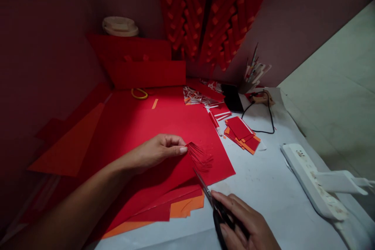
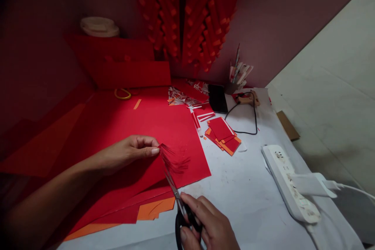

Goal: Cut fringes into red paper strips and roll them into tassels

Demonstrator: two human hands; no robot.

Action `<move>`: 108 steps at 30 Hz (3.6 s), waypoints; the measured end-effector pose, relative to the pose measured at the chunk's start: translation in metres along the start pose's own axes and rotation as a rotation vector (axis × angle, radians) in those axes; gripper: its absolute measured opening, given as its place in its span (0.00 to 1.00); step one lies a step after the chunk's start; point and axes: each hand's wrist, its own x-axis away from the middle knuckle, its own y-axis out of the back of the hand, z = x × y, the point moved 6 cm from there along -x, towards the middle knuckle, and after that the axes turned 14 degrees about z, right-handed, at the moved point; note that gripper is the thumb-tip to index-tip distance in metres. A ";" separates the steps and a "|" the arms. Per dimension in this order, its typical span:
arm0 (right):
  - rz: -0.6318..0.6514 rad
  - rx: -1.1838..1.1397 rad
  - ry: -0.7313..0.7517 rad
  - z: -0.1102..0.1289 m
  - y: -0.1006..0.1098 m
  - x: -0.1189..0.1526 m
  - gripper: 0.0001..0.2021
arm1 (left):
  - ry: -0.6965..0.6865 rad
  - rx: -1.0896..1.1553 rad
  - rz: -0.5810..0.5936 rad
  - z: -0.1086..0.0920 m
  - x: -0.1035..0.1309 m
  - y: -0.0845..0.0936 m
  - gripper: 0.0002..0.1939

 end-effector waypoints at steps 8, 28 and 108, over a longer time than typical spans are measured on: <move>0.011 0.009 -0.010 -0.001 0.000 -0.001 0.22 | -0.007 0.000 0.001 0.002 -0.002 0.001 0.16; -0.034 -0.024 0.020 0.001 0.001 0.002 0.22 | 0.016 0.015 0.016 0.001 -0.001 0.000 0.17; -0.060 -0.040 0.019 0.004 0.002 0.003 0.22 | 0.042 -0.002 0.183 -0.003 0.000 -0.024 0.13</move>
